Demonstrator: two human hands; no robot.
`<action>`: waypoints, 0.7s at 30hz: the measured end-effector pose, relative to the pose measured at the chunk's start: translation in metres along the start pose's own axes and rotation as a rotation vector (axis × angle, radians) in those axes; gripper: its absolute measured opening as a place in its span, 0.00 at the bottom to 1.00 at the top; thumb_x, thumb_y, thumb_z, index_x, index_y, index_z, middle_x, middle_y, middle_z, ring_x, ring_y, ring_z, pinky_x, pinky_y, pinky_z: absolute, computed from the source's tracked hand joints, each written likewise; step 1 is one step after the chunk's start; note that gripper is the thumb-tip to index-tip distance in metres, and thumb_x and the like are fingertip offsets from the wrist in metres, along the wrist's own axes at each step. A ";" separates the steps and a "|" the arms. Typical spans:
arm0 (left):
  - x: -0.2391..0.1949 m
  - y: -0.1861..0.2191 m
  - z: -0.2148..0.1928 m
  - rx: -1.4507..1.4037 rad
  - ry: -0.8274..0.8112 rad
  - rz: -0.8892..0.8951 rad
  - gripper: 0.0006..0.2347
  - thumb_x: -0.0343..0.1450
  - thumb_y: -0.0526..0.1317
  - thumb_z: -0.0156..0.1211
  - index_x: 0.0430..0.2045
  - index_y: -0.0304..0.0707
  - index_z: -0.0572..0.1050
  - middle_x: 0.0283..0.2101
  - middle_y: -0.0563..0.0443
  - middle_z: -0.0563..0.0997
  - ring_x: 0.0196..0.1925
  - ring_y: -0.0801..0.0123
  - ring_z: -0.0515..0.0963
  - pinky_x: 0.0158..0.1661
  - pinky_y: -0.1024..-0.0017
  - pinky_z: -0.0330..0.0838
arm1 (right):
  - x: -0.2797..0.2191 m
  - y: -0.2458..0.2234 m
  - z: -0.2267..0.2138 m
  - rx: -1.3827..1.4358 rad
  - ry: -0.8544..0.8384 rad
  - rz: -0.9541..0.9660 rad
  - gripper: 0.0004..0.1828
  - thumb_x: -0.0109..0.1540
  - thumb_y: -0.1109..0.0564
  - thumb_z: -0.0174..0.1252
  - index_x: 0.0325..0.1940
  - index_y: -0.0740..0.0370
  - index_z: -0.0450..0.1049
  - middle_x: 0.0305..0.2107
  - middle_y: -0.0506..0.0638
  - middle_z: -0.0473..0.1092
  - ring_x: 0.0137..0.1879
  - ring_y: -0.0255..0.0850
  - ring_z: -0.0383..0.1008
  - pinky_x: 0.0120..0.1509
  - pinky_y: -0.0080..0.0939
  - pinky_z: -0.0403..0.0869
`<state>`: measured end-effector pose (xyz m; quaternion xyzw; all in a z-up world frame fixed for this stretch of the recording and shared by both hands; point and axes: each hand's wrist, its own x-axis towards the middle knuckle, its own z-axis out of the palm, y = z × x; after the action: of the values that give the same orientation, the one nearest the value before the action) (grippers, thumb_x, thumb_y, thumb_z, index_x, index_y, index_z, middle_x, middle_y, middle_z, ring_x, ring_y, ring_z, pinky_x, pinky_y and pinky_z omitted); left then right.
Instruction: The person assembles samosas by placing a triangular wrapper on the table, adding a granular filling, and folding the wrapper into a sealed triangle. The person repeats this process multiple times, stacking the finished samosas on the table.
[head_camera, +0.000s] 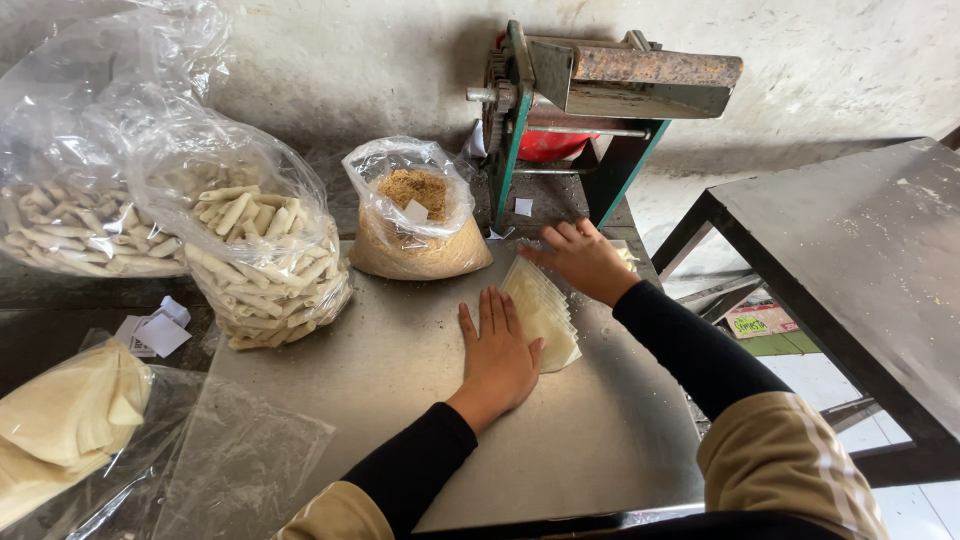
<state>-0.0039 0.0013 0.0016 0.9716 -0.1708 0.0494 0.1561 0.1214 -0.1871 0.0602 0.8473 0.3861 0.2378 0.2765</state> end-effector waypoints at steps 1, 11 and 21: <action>0.000 0.000 -0.001 0.002 -0.006 -0.002 0.35 0.76 0.53 0.37 0.67 0.14 0.44 0.73 0.21 0.43 0.77 0.38 0.34 0.67 0.35 0.21 | 0.003 0.003 0.002 -0.027 -0.001 0.002 0.30 0.64 0.55 0.55 0.70 0.33 0.67 0.43 0.45 0.67 0.51 0.40 0.70 0.55 0.43 0.69; 0.001 0.001 -0.003 0.055 -0.055 -0.002 0.35 0.77 0.54 0.34 0.68 0.14 0.42 0.74 0.21 0.39 0.77 0.37 0.32 0.66 0.35 0.19 | -0.035 0.023 -0.016 0.357 -0.228 0.415 0.29 0.61 0.62 0.55 0.60 0.30 0.76 0.45 0.47 0.65 0.55 0.43 0.65 0.57 0.47 0.66; 0.000 0.000 -0.002 0.002 -0.040 -0.018 0.35 0.76 0.54 0.35 0.68 0.14 0.43 0.74 0.22 0.39 0.78 0.39 0.31 0.67 0.37 0.18 | -0.058 -0.003 -0.021 0.038 -0.144 0.335 0.16 0.59 0.57 0.58 0.49 0.45 0.83 0.49 0.47 0.66 0.58 0.43 0.65 0.62 0.46 0.64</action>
<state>-0.0037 0.0013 0.0032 0.9741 -0.1649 0.0287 0.1522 0.0726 -0.2247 0.0628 0.9196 0.2233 0.2119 0.2441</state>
